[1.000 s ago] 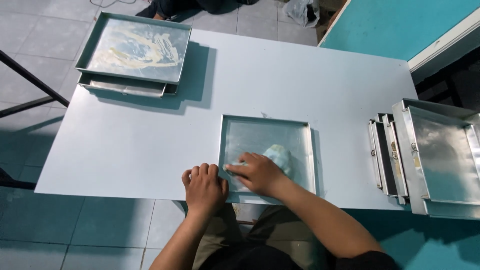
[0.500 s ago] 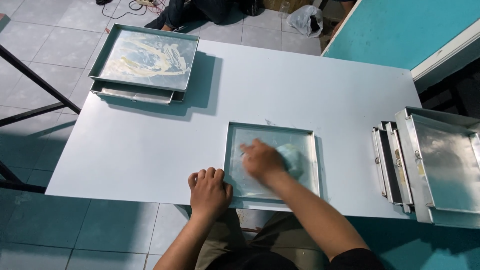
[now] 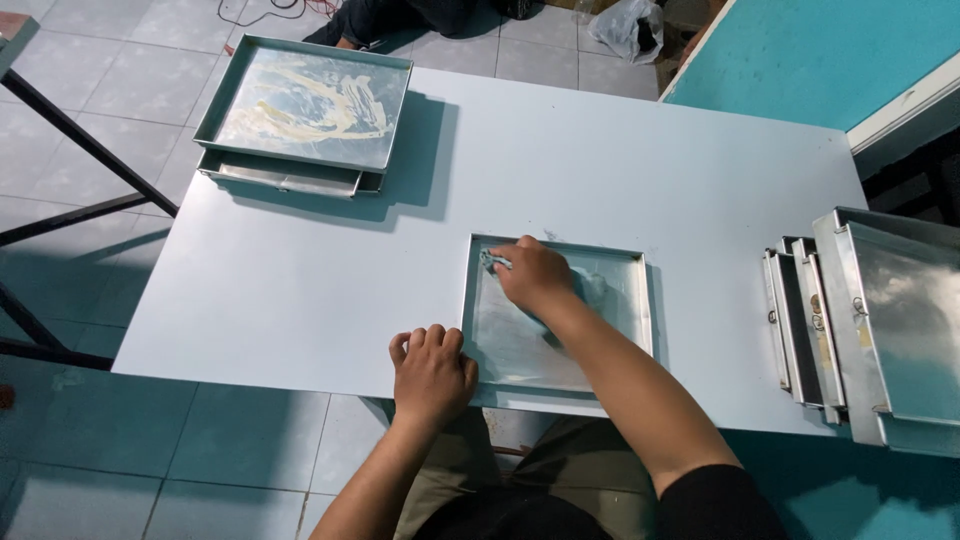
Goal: The person wipes a rectangular metal tray with a cloth, removing a white residue from the surface. They clean the tray thoroughly, including the edges and corners, and then lift it to wipe the sides before placing it back down.
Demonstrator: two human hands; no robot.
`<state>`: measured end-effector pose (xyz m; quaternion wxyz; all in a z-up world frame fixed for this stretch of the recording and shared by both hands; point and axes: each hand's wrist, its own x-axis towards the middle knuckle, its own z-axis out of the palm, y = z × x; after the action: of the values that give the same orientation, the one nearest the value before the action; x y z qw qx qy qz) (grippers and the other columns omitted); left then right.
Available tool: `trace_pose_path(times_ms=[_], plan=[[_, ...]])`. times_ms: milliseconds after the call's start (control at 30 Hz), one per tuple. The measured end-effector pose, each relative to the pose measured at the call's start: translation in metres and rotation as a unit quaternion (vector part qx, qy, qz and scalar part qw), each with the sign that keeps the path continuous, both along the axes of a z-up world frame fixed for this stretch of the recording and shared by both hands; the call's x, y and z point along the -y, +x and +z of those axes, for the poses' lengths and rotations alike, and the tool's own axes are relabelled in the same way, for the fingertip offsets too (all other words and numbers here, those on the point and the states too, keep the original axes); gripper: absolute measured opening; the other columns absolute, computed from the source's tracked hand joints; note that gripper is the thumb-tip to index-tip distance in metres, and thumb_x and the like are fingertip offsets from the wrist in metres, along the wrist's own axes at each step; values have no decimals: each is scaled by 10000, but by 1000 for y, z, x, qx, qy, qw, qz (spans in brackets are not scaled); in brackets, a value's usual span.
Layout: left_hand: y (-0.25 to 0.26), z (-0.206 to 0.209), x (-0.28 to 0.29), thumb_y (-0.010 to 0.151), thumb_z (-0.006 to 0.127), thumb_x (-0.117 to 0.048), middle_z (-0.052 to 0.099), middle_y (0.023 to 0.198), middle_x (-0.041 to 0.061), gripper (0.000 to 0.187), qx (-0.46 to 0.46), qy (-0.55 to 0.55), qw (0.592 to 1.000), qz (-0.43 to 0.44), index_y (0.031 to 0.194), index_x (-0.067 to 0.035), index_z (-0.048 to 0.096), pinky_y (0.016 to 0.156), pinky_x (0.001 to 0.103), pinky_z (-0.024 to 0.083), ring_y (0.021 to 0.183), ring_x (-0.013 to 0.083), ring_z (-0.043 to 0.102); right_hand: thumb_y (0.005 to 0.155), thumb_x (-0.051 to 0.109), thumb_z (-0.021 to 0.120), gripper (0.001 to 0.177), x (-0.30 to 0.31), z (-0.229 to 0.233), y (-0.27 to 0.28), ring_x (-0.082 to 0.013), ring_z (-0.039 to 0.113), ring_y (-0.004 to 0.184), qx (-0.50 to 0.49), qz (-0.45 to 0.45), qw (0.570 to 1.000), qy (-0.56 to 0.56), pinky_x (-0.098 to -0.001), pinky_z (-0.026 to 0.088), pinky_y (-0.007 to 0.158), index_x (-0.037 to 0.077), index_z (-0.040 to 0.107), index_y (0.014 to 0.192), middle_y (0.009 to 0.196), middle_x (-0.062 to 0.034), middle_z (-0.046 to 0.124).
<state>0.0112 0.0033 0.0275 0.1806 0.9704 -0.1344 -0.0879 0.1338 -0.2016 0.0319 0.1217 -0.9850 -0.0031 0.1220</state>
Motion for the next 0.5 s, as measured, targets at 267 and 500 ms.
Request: trace_pose_path(times_ms=[267, 500], plan=[[-1, 1, -1, 958, 500, -304, 627, 900, 50, 203, 39, -1, 999, -2, 972, -191, 668, 1067, 504, 263, 975, 248, 612, 951, 398, 569, 384, -34, -7, 23, -319, 708, 1054, 18, -2, 999, 49, -475, 578, 866, 308, 716, 1294, 1121, -54, 667], [-2, 10, -1, 977, 484, -336, 620, 876, 60, 251, 35, -12, 999, 11, 958, -166, 668, 1074, 500, 268, 932, 261, 620, 926, 330, 593, 361, -27, -1, 17, -385, 694, 1058, 25, 46, 994, 96, -507, 568, 888, 235, 768, 1227, 1100, -109, 674]])
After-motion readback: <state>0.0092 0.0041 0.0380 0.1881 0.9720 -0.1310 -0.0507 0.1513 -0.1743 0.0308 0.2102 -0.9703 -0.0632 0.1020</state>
